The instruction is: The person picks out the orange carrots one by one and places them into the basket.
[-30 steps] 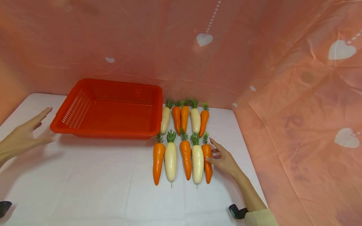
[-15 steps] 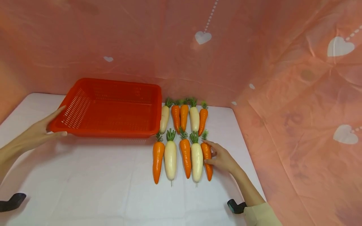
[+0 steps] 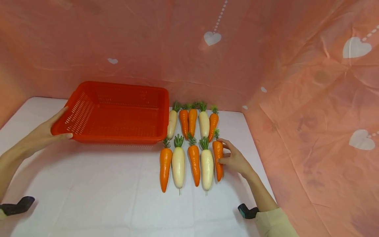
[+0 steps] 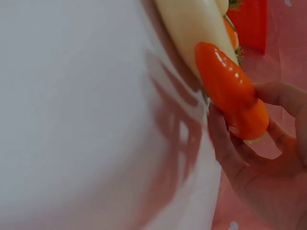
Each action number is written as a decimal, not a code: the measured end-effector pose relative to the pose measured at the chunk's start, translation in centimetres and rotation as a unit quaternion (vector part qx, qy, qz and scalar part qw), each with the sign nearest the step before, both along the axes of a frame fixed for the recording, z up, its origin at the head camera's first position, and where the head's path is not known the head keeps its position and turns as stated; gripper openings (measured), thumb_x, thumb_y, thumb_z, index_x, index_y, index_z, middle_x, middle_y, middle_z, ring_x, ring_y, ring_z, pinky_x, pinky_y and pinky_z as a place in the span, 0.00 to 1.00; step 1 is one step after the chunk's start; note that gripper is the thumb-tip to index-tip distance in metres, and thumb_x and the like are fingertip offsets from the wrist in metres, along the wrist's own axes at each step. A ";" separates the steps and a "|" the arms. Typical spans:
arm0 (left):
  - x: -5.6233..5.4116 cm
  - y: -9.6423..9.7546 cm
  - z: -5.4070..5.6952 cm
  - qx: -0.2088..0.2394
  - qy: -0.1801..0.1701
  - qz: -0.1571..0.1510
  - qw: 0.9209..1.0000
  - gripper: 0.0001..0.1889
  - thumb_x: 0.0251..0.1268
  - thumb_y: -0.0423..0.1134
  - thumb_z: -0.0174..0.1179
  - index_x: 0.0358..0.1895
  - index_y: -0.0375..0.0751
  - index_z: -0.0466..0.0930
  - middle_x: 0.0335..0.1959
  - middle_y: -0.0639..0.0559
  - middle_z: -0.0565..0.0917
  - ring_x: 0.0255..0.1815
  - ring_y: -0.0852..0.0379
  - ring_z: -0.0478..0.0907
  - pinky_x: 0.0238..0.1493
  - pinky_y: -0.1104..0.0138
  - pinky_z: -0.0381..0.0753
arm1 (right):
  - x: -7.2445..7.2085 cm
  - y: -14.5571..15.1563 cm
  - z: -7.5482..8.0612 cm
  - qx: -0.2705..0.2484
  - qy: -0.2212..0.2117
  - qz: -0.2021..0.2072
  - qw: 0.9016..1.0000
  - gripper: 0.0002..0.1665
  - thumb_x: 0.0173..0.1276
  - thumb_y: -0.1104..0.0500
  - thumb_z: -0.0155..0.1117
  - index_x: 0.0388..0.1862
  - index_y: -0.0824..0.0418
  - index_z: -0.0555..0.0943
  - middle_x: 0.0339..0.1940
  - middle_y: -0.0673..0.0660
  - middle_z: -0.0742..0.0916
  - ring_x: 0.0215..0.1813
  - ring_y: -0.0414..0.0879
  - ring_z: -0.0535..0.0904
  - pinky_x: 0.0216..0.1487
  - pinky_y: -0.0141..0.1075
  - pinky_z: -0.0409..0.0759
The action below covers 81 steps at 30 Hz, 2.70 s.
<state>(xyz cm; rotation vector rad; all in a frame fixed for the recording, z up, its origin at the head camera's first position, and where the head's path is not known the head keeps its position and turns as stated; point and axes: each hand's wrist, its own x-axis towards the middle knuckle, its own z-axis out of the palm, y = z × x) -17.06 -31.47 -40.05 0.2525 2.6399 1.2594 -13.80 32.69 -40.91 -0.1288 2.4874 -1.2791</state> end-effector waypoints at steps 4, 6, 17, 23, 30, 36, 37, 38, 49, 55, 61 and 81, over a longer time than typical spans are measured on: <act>-0.3 -0.2 0.0 0.020 -0.008 0.003 1.000 0.53 0.68 0.44 0.62 0.79 0.63 0.25 0.80 0.35 0.42 0.71 0.29 0.49 0.41 0.87 0.67 | -1.2 -1.0 1.3 -0.017 0.010 -0.005 1.000 0.46 0.65 0.62 0.66 0.78 0.48 0.58 0.74 0.67 0.64 0.61 0.64 0.75 0.52 0.46 0.84; -0.2 -0.2 0.0 0.023 -0.010 0.005 1.000 0.53 0.68 0.44 0.62 0.79 0.64 0.25 0.80 0.36 0.41 0.71 0.30 0.49 0.45 0.84 0.68 | -2.0 -1.7 1.9 -0.028 0.015 -0.003 0.999 0.46 0.65 0.62 0.66 0.79 0.48 0.57 0.75 0.67 0.64 0.62 0.64 0.75 0.52 0.44 0.84; -0.5 0.6 -0.3 0.043 -0.022 0.017 0.999 0.57 0.65 0.43 0.65 0.80 0.58 0.24 0.80 0.32 0.38 0.73 0.27 0.44 0.63 0.27 0.56 | -4.9 -6.5 3.9 -0.076 0.025 0.029 0.996 0.46 0.66 0.63 0.66 0.79 0.45 0.58 0.75 0.64 0.64 0.61 0.62 0.75 0.52 0.43 0.83; -0.8 1.1 -0.3 0.038 -0.022 0.011 0.999 0.57 0.65 0.44 0.66 0.80 0.55 0.24 0.79 0.31 0.41 0.72 0.27 0.47 0.62 0.28 0.58 | -6.3 -9.0 5.0 -0.091 0.022 0.052 0.994 0.47 0.68 0.60 0.67 0.79 0.40 0.57 0.76 0.62 0.62 0.61 0.61 0.77 0.56 0.53 0.81; -1.4 1.2 -0.3 0.035 -0.017 0.008 0.999 0.57 0.65 0.44 0.65 0.80 0.58 0.25 0.79 0.32 0.42 0.72 0.28 0.48 0.62 0.27 0.57 | -8.5 -12.5 6.5 -0.123 0.012 0.058 0.991 0.46 0.67 0.61 0.69 0.78 0.39 0.59 0.77 0.62 0.61 0.62 0.60 0.77 0.57 0.59 0.79; -1.1 1.0 -0.5 0.043 -0.016 0.009 0.999 0.56 0.65 0.44 0.65 0.80 0.61 0.26 0.80 0.34 0.39 0.74 0.27 0.44 0.62 0.26 0.55 | -10.0 -15.8 7.3 -0.115 0.013 0.058 0.992 0.46 0.66 0.61 0.70 0.78 0.40 0.60 0.76 0.62 0.64 0.54 0.56 0.82 0.53 0.53 0.83; -1.0 1.0 -0.5 0.044 -0.016 0.010 0.999 0.56 0.65 0.44 0.65 0.80 0.61 0.26 0.80 0.34 0.38 0.74 0.27 0.43 0.62 0.26 0.54 | -10.3 -16.3 7.3 -0.116 0.013 0.060 0.991 0.46 0.66 0.61 0.70 0.78 0.40 0.60 0.76 0.62 0.64 0.53 0.55 0.83 0.52 0.51 0.83; -0.9 0.9 -0.6 0.045 -0.016 0.011 0.999 0.55 0.65 0.44 0.64 0.80 0.60 0.26 0.80 0.34 0.38 0.74 0.26 0.43 0.62 0.26 0.54 | -10.6 -16.8 7.3 -0.118 0.013 0.063 0.991 0.46 0.66 0.61 0.70 0.78 0.40 0.60 0.76 0.62 0.64 0.51 0.56 0.84 0.51 0.50 0.84; -0.5 0.6 -0.6 0.038 -0.012 0.016 0.999 0.54 0.68 0.44 0.62 0.80 0.59 0.26 0.79 0.33 0.41 0.71 0.30 0.47 0.62 0.30 0.61 | -12.5 -22.8 6.8 -0.119 0.004 0.081 0.990 0.48 0.66 0.65 0.70 0.79 0.43 0.60 0.73 0.67 0.66 0.47 0.55 0.85 0.47 0.43 0.86; -0.6 0.6 -0.6 0.040 -0.011 0.012 0.999 0.54 0.68 0.45 0.63 0.80 0.60 0.25 0.79 0.31 0.40 0.71 0.27 0.46 0.60 0.26 0.57 | -13.3 -25.6 6.2 -0.125 0.006 0.099 0.987 0.48 0.66 0.65 0.70 0.80 0.46 0.59 0.64 0.66 0.75 0.50 0.54 0.84 0.48 0.42 0.86; -0.8 1.0 -0.4 0.015 0.004 0.017 1.000 0.55 0.65 0.47 0.65 0.80 0.61 0.27 0.79 0.29 0.41 0.72 0.22 0.46 0.59 0.25 0.55 | -14.4 -27.9 5.1 -0.137 -0.001 0.106 0.985 0.49 0.65 0.65 0.70 0.80 0.48 0.59 0.60 0.64 0.78 0.47 0.52 0.84 0.49 0.43 0.85; -0.2 1.2 -0.3 0.023 -0.025 0.023 0.999 0.53 0.68 0.51 0.61 0.79 0.63 0.23 0.80 0.32 0.37 0.74 0.24 0.42 0.60 0.25 0.55 | -14.8 -37.6 4.1 -0.116 -0.049 0.081 0.989 0.48 0.63 0.65 0.72 0.78 0.44 0.62 0.46 0.56 0.80 0.35 0.47 0.85 0.35 0.45 0.88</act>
